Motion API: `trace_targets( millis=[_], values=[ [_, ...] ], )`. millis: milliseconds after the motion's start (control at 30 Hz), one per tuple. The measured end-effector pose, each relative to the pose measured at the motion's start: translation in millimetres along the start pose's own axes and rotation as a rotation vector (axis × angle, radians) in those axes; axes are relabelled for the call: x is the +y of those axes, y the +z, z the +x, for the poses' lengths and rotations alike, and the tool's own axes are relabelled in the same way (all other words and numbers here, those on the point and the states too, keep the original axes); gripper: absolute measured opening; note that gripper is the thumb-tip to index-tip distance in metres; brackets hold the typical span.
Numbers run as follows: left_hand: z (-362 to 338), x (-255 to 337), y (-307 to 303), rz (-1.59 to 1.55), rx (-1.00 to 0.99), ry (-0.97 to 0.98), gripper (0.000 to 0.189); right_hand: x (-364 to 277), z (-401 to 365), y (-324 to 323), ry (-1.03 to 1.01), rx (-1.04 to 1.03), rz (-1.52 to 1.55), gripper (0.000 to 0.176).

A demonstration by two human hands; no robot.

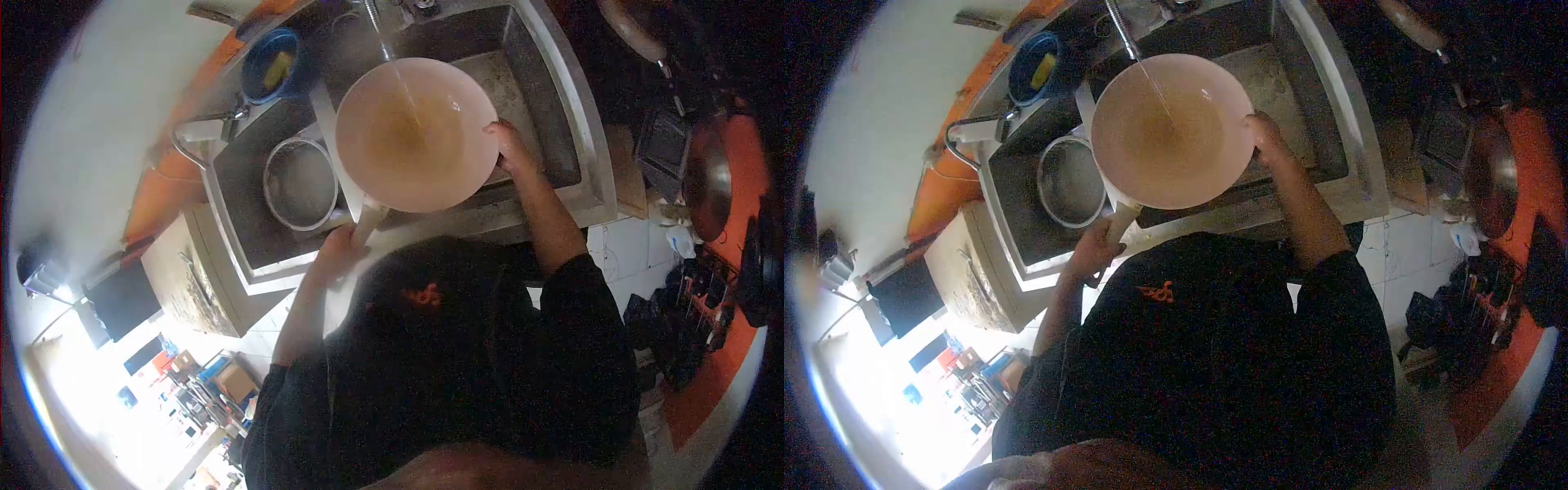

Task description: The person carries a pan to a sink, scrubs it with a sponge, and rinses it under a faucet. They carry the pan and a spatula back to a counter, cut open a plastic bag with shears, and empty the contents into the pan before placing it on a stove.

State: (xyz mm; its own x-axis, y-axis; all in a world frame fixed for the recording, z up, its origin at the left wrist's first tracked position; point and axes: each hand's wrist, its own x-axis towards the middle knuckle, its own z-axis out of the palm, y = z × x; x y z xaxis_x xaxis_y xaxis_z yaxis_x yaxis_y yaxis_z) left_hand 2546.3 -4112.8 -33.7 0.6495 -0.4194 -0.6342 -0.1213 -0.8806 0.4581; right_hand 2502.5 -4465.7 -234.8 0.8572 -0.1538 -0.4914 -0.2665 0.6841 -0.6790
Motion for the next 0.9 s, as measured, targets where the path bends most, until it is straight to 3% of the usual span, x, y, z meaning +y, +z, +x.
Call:
trace_targets(
  millis=[33,100,167,200,267,367,433,467,500,533,600,667,733,800,900],
  values=[
    [-0.9,3.5,-7.7,-0.143,-0.143,-0.026,0.039,2.3,3.7,2.8,-0.081,0.049,-0.131,0.026],
    [4.9,-16.9,-3.2,-0.179,-0.179,-0.014,0.041,0.8,10.3,13.5,-0.177,0.097,-0.250,0.022],
    [5.6,-28.8,5.5,-0.020,-0.111,0.094,0.040,-3.3,13.2,28.5,-0.737,0.454,-1.102,0.022],
    [-1.7,-3.3,5.0,0.169,-0.033,0.026,0.041,-10.9,8.3,38.2,-0.740,0.464,-1.091,0.022],
    [-11.3,1.0,15.9,0.182,-0.005,-0.036,0.041,-27.9,1.7,56.1,-0.937,0.321,-1.477,0.020],
    [-18.3,8.7,14.3,0.236,-0.037,-0.132,0.041,-16.5,15.5,73.9,-0.880,0.172,-1.436,0.019],
    [-32.2,22.5,15.4,0.151,0.075,-0.014,0.043,-8.9,33.3,74.5,-1.012,0.202,-1.309,0.015],
    [-35.7,-5.1,27.0,0.210,0.153,-0.033,0.040,-9.7,36.4,76.1,-0.957,0.278,-1.148,0.016],
    [-42.5,5.9,24.3,0.209,0.168,-0.037,0.040,-13.7,40.4,77.8,-0.899,0.349,-0.988,0.018],
    [-49.7,17.3,20.8,0.240,0.180,-0.046,0.038,-19.9,46.9,78.1,-0.908,0.339,-0.985,0.018],
    [-63.0,27.2,23.7,0.262,0.198,-0.065,0.036,-37.2,57.4,78.0,-0.888,0.534,-0.906,0.017],
    [-79.5,25.8,30.2,0.238,0.299,-0.266,0.027,-55.4,78.1,78.0,-0.923,0.460,-0.898,0.019],
    [-90.6,14.6,41.0,0.223,0.373,-0.286,0.026,-77.7,100.2,87.5,-0.960,0.380,-0.883,0.021],
    [-101.5,15.8,48.3,0.199,0.519,-0.213,0.024,-98.6,120.3,105.8,-1.102,0.253,-1.143,0.023],
    [-108.0,4.5,62.2,0.251,0.672,-0.258,0.023,-108.7,163.6,125.6,-1.074,0.057,-1.303,0.024]
  ],
)
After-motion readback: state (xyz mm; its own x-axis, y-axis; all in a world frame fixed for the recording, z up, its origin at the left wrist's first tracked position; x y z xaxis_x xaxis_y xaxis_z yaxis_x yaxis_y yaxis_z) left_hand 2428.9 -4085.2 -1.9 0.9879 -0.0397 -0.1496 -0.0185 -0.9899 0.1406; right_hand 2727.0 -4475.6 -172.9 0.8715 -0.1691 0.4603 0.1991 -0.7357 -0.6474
